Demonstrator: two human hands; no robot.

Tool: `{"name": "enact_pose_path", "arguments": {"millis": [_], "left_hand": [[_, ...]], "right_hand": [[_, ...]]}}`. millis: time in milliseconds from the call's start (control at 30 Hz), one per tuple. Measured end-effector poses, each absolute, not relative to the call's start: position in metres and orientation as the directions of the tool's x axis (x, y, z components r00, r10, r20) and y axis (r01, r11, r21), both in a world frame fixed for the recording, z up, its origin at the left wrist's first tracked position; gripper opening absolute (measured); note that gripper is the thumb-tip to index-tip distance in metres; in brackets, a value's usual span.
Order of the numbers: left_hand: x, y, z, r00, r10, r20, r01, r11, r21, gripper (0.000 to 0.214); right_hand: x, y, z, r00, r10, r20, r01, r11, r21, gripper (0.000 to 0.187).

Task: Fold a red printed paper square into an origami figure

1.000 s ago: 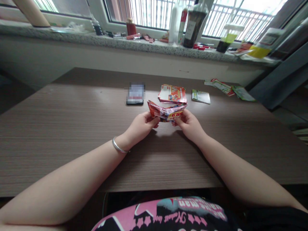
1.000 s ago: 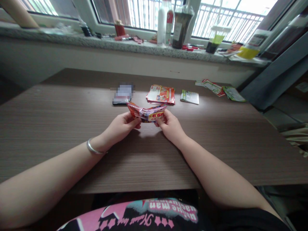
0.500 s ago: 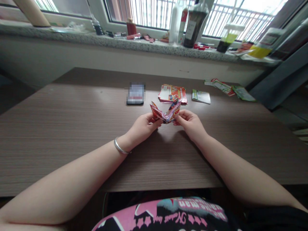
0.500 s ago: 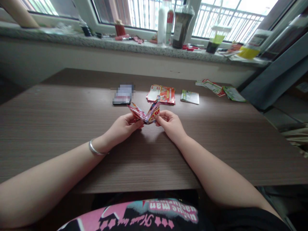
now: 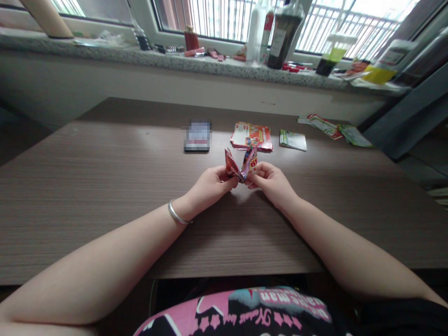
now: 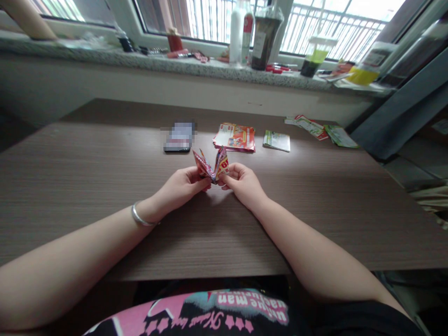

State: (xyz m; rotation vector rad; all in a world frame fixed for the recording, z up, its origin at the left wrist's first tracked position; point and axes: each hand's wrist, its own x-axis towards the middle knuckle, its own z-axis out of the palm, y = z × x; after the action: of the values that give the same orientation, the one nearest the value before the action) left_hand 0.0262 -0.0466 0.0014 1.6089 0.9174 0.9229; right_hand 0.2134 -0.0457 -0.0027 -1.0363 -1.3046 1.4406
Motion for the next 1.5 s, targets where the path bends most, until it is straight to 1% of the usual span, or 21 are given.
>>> {"name": "enact_pose_path", "arguments": {"millis": [233,467,633,767,900,1033,1267,1500], "left_hand": [[0.0262,-0.0468,-0.0027,0.391,0.918,0.062,0.097,-0.108,0.989,0.034],[0.0252,-0.0458,-0.0027,0.387,0.922,0.031,0.146,-0.095,0.985,0.036],[0.0264,-0.0467,-0.0004,0.346,0.938,0.03,0.064,-0.055,0.996,0.038],[0.0279,-0.0488,0.0015,0.338,0.941,0.029,0.048,-0.048,0.998,0.034],[0.0294,-0.0505,0.0025,0.306,0.951,0.047,-0.009,-0.047,0.999,0.03],[0.0298,-0.0501,0.0018,0.315,0.948,0.049,-0.056,-0.033,0.998,0.029],[0.0271,-0.0461,-0.0019,0.341,0.937,0.08,0.046,-0.102,0.994,0.031],[0.0298,-0.0507,-0.0004,0.429,0.895,0.118,0.062,-0.16,0.985,0.029]], "right_hand": [[0.2088,-0.0481,-0.0035,-0.257,0.966,-0.025,-0.101,-0.052,-0.993,0.041],[0.2092,-0.0474,-0.0059,-0.265,0.964,-0.01,-0.097,-0.037,-0.995,0.044],[0.2107,-0.047,-0.0075,-0.226,0.974,-0.031,-0.123,-0.06,-0.991,0.047],[0.2103,-0.0471,-0.0066,-0.222,0.972,-0.076,-0.148,-0.11,-0.983,0.047],[0.2105,-0.0464,-0.0062,-0.179,0.981,-0.078,-0.197,-0.113,-0.974,0.047],[0.213,-0.0454,-0.0055,-0.202,0.973,-0.109,-0.19,-0.148,-0.97,0.046],[0.2131,-0.0475,0.0007,-0.229,0.972,-0.058,-0.121,-0.088,-0.989,0.038],[0.2097,-0.0483,0.0009,-0.275,0.961,-0.008,-0.097,-0.036,-0.995,0.039]]}}
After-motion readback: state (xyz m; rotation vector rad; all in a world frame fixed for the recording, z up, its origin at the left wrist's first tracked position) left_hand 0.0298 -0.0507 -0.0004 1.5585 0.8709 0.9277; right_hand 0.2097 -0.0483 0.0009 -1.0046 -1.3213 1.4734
